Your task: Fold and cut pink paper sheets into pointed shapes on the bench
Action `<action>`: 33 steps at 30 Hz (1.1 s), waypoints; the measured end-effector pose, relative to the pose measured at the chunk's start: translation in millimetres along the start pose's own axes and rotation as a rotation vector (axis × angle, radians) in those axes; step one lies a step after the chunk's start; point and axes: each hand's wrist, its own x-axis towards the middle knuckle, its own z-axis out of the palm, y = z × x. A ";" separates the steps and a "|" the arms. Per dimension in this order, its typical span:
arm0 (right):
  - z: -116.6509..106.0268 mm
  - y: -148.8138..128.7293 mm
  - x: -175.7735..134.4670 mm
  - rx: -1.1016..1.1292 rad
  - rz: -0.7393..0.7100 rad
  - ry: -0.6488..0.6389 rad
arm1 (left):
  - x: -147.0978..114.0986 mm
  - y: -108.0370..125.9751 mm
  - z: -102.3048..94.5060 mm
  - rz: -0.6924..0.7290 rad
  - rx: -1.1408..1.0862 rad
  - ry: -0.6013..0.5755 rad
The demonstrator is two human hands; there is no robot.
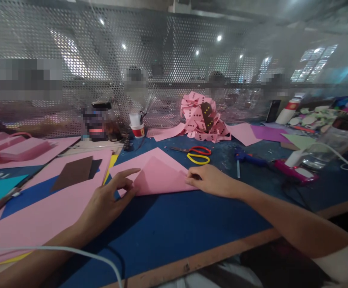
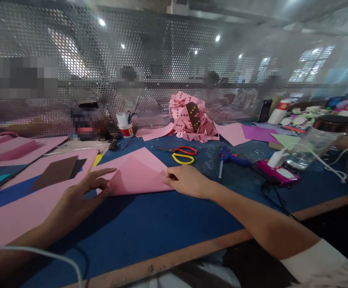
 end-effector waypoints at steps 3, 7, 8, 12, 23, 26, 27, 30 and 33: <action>-0.7 -1.9 -0.4 0.003 0.025 -0.022 | -0.5 0.8 0.4 -0.012 -0.037 -0.004; -0.8 -2.2 0.2 -0.014 0.050 -0.058 | -1.9 1.0 -0.1 0.044 0.041 0.034; -0.8 -2.2 0.6 -0.022 0.057 -0.063 | -2.3 2.0 -0.5 0.099 0.087 0.069; -0.3 -3.1 2.7 -0.051 0.079 -0.078 | -3.6 12.8 0.2 0.438 0.251 0.068; -3.9 1.9 3.7 -0.032 0.139 -0.038 | 17.7 33.2 27.1 0.514 0.393 -0.456; -7.0 2.2 3.1 -0.046 0.165 -0.048 | 23.1 33.2 30.9 0.479 0.376 -0.478; -7.5 2.2 3.1 -0.054 0.170 -0.047 | 24.0 33.2 32.0 0.473 0.370 -0.482; -7.2 2.6 2.8 -0.079 0.165 -0.031 | 24.7 33.4 33.9 0.451 0.343 -0.487; -5.7 3.5 2.3 -0.100 0.153 -0.016 | 23.6 34.0 33.8 0.438 0.308 -0.485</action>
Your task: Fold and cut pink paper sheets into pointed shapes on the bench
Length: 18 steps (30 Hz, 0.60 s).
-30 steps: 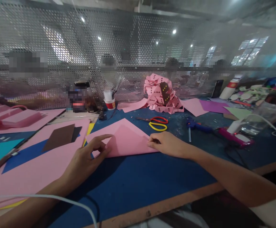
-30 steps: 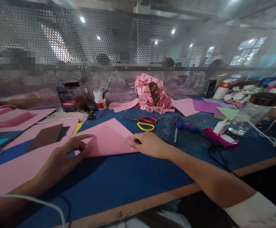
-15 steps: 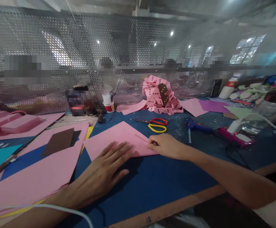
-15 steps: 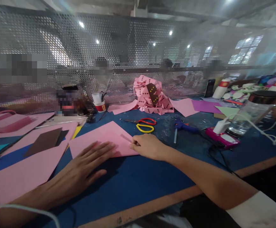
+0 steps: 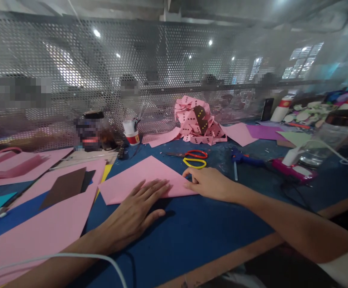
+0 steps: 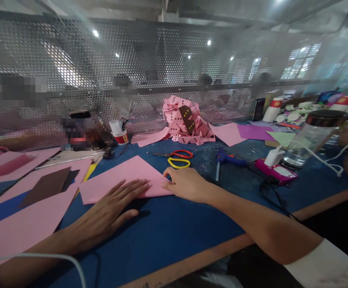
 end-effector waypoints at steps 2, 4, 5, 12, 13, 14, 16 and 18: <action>1.0 0.7 -0.2 -0.013 -0.009 -0.003 | -1.1 0.5 -0.1 -0.006 -0.031 0.022; 2.0 1.2 -0.5 -0.029 -0.021 -0.008 | -2.3 0.4 0.3 -0.013 -0.064 0.054; 2.5 1.3 -0.7 -0.034 -0.024 -0.012 | -2.9 0.1 0.6 -0.013 -0.076 0.066; 5.0 -4.7 -1.5 0.181 -0.022 -0.015 | -5.3 -3.1 3.9 0.012 -0.032 0.114; 5.0 -5.8 -1.2 0.226 -0.022 -0.012 | -5.7 -3.1 4.0 0.020 -0.022 0.123; 5.0 -6.4 -0.9 0.258 -0.020 -0.012 | -6.1 -2.9 4.0 0.030 -0.012 0.134; 4.2 -6.0 -0.2 0.296 -0.009 -0.020 | -6.9 -1.9 3.2 0.054 0.003 0.159; 2.5 -3.9 0.1 0.322 -0.006 -0.042 | -7.9 -0.4 1.8 0.085 0.011 0.180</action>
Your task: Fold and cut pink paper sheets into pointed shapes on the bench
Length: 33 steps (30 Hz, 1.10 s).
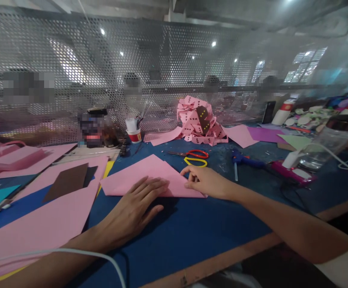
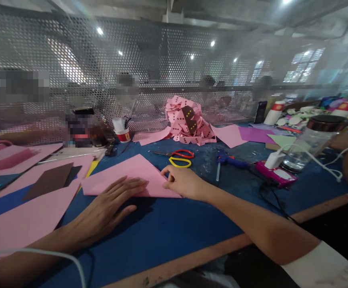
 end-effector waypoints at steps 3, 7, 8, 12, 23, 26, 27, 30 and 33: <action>-5.3 2.3 -1.0 0.044 -0.012 -0.074 | -0.9 2.3 -2.2 0.050 -0.007 0.018; -11.5 1.2 -3.2 0.063 -0.020 -0.168 | -1.6 4.1 -2.8 0.109 -0.003 0.034; -12.5 0.1 -3.6 0.055 -0.020 -0.173 | -1.5 4.4 -2.6 0.116 -0.002 0.031; -13.8 -3.7 -4.0 -0.007 -0.015 -0.155 | -0.9 5.1 -1.7 0.101 -0.006 0.008; -5.3 4.0 -0.5 -0.175 -0.037 -0.064 | -0.8 4.2 2.2 0.056 -0.004 -0.004; -4.0 7.2 0.1 -0.187 -0.054 -0.055 | -1.1 4.3 2.3 0.057 -0.014 -0.005; -3.6 7.9 0.3 -0.195 -0.057 -0.051 | -1.3 4.2 2.5 0.054 -0.014 -0.010; -3.1 8.6 0.8 -0.220 -0.053 -0.047 | -2.1 3.3 3.5 0.035 -0.016 -0.031; -3.2 7.8 0.7 -0.227 -0.050 -0.048 | -2.3 2.2 4.7 0.024 -0.037 -0.027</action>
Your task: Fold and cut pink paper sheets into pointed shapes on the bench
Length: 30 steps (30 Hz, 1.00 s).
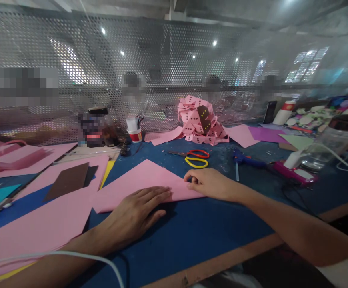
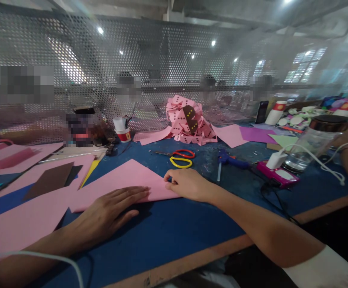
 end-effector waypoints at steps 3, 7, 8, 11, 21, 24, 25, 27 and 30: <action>0.1 -0.2 -0.5 0.002 0.000 0.008 | 0.1 -0.4 0.5 0.010 -0.017 0.020; 0.8 0.6 -1.1 -0.004 -0.002 0.018 | -0.2 0.5 0.0 0.009 -0.015 0.022; 0.8 0.6 -1.2 -0.006 -0.005 0.018 | -0.4 1.0 -0.3 0.001 -0.015 0.018; -0.1 -0.3 -1.4 -0.010 -0.005 0.014 | -0.5 2.0 -1.6 -0.036 -0.018 0.001; -2.9 -2.1 -1.5 -0.011 0.014 0.000 | 2.4 2.4 -1.6 -0.113 0.017 -0.051; -5.1 -2.0 -1.0 0.018 0.015 -0.012 | 5.2 3.8 -1.9 -0.129 0.054 -0.073; -6.5 -2.1 -1.1 0.027 0.016 -0.020 | 6.8 4.4 -2.5 -0.133 0.066 -0.077; -10.4 -2.3 -2.4 0.042 0.016 -0.039 | 10.7 5.6 -4.4 -0.138 0.084 -0.082; -17.3 -1.3 -8.4 0.059 0.000 -0.075 | 18.3 7.1 -7.2 -0.146 0.105 -0.074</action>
